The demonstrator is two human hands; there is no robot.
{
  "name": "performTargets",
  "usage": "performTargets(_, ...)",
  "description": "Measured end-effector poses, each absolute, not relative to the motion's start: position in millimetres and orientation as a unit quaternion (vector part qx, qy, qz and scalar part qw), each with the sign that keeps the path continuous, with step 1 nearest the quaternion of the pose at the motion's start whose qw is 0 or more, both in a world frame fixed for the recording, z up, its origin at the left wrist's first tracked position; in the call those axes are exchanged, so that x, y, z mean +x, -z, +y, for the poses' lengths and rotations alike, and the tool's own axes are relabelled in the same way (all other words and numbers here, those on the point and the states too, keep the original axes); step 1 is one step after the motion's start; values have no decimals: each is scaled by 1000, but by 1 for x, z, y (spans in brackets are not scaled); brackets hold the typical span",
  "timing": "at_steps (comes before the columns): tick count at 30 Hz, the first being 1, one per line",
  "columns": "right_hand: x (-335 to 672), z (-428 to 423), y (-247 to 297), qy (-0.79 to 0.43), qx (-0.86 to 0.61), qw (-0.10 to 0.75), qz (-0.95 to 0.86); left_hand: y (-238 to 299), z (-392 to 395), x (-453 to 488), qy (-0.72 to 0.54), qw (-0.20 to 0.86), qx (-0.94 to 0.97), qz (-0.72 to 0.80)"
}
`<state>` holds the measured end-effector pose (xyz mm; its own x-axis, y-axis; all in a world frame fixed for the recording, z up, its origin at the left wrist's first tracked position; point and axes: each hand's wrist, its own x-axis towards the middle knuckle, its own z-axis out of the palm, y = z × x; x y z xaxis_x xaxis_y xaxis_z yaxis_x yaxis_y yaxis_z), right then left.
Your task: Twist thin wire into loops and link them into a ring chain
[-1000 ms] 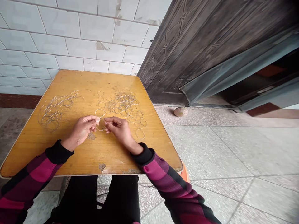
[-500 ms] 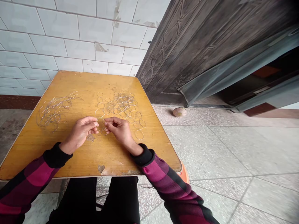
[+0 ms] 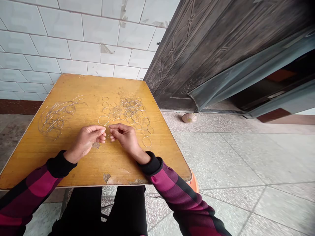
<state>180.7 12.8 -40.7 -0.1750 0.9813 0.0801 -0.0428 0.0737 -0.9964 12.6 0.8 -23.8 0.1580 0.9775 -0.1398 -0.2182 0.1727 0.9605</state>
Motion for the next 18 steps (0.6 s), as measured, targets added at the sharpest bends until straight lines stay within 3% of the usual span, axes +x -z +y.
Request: performTargets(18,180,10,34,-527,-431,480,-554,24,4,11,-469,629,433,444)
